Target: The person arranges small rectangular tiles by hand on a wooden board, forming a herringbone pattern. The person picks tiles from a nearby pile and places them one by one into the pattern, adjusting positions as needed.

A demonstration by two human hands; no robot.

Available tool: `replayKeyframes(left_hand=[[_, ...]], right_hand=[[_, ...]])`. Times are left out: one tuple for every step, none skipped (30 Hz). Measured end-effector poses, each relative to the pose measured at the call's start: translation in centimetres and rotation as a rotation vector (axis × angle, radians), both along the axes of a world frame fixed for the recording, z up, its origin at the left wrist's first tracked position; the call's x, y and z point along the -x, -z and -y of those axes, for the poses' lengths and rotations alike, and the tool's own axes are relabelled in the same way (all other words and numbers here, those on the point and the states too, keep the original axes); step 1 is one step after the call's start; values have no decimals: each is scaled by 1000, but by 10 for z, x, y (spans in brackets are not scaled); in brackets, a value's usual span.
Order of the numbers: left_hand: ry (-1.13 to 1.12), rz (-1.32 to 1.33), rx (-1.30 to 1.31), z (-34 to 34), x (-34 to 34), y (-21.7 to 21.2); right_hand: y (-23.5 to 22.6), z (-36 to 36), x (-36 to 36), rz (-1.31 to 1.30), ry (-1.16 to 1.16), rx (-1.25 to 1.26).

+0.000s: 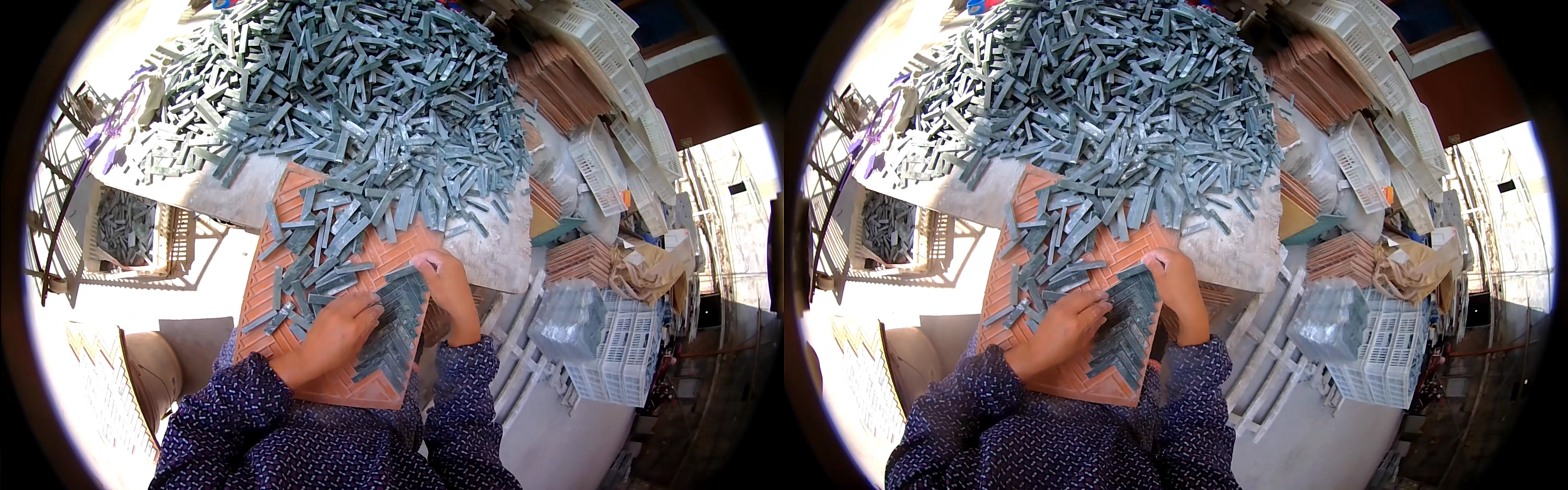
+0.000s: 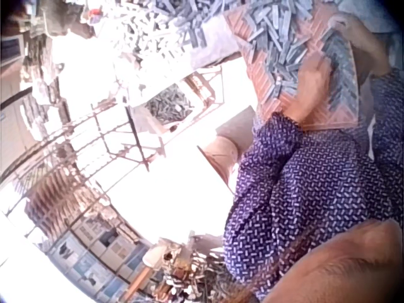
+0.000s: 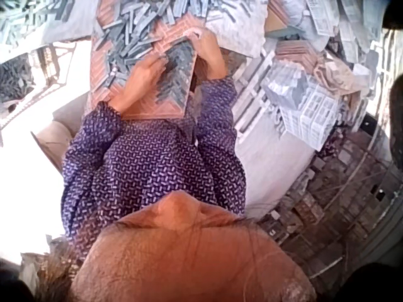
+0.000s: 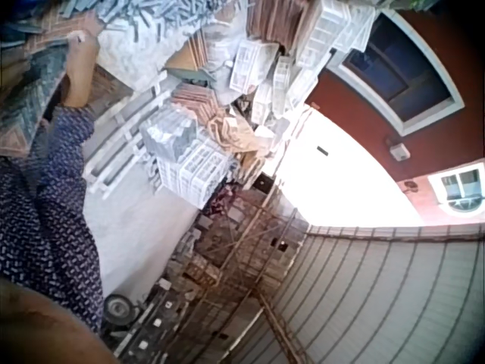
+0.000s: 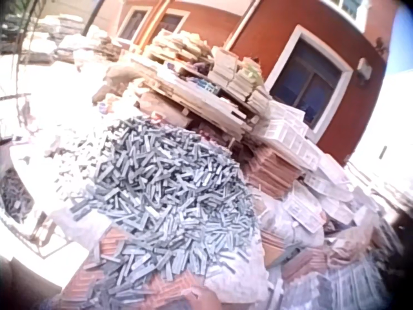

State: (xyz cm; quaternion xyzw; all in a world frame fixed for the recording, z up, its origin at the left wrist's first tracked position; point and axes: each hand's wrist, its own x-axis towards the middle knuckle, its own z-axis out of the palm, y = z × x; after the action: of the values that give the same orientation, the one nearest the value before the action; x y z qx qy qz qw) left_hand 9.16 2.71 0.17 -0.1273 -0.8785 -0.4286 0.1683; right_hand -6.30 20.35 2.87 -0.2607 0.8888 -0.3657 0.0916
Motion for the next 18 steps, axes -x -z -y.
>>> replayKeyframes(left_hand=[[-7, -15, 9, 1, 3, 2], [-15, 1, 34, 2, 5, 2], [-23, 16, 61, 3, 8, 2], [-31, 31, 87, 4, 12, 3], [-41, 16, 95, 5, 15, 4], [-47, 1, 100, 4, 19, 6], [-54, -15, 104, 3, 23, 7], [-63, -22, 118, 2, 26, 6], [-74, -27, 131, 1, 29, 7], [-84, -33, 145, 1, 32, 7], [-82, -22, 158, 0, 33, 8], [-81, -10, 170, 0, 34, 8], [-79, 3, 183, -1, 34, 9], [-72, 2, 196, -2, 34, 9], [-68, 0, 211, -2, 34, 10], [-64, -1, 226, -2, 34, 11], [-76, -14, 230, -3, 34, 12], [-84, -27, 232, -5, 34, 13]], right_hand=[[2, 4, 0, -28, -27, -19], [4, 6, -2, 8, 23, -20], [-1, 13, -5, 44, 73, -19], [-3, 18, -8, 79, 124, -19], [0, 20, -9, 9, 98, -38], [4, 19, -10, -60, 76, -61], [7, 18, -11, -129, 54, -84], [11, 18, -13, -131, 53, -63], [16, 18, -14, -131, 51, -43], [18, 17, -14, -132, 48, -23], [20, 15, -15, -67, 85, 53], [19, 13, -16, 0, 122, 128], [19, 12, -17, 67, 159, 203], [16, 10, -18, 65, 152, 167], [10, 10, -19, 63, 143, 133], [7, 10, -19, 61, 133, 98], [12, 10, -19, -43, 93, 80], [19, 10, -19, -148, 58, 61]])
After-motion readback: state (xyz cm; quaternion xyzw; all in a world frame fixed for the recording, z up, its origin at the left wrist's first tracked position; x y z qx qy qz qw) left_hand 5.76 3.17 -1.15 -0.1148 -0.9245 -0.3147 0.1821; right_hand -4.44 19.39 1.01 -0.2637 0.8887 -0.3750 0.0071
